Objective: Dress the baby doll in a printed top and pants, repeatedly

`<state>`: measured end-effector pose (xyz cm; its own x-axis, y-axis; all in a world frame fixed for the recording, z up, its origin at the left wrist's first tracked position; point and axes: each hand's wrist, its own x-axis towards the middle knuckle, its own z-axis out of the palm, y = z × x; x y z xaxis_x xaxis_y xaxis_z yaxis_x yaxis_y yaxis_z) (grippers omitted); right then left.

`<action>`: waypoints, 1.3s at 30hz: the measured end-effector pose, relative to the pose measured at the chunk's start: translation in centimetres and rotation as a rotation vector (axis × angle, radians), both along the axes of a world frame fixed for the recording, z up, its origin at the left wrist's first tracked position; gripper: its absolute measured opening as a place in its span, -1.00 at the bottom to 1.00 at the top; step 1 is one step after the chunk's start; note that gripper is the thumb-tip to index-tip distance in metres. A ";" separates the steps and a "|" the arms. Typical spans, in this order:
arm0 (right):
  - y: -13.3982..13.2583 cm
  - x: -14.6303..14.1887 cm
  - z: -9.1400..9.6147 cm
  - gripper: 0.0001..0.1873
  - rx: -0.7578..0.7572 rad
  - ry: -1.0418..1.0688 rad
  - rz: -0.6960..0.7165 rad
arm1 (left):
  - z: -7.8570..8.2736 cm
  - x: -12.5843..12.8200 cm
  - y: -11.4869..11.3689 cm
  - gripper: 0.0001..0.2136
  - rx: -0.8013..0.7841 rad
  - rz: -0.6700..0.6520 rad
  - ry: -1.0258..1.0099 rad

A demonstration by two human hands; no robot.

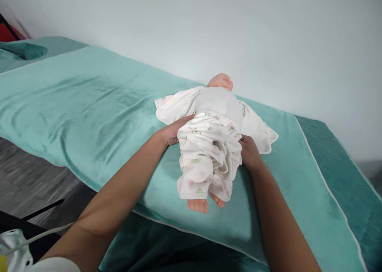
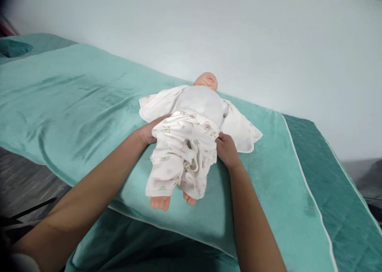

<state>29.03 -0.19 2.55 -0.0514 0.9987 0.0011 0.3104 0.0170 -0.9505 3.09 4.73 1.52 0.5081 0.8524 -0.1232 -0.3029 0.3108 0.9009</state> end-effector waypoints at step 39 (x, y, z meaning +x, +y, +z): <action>4.7 -0.7 0.0 -0.82 0.130 0.179 -0.343 | -0.8 3.4 6.7 -0.79 0.466 0.722 0.382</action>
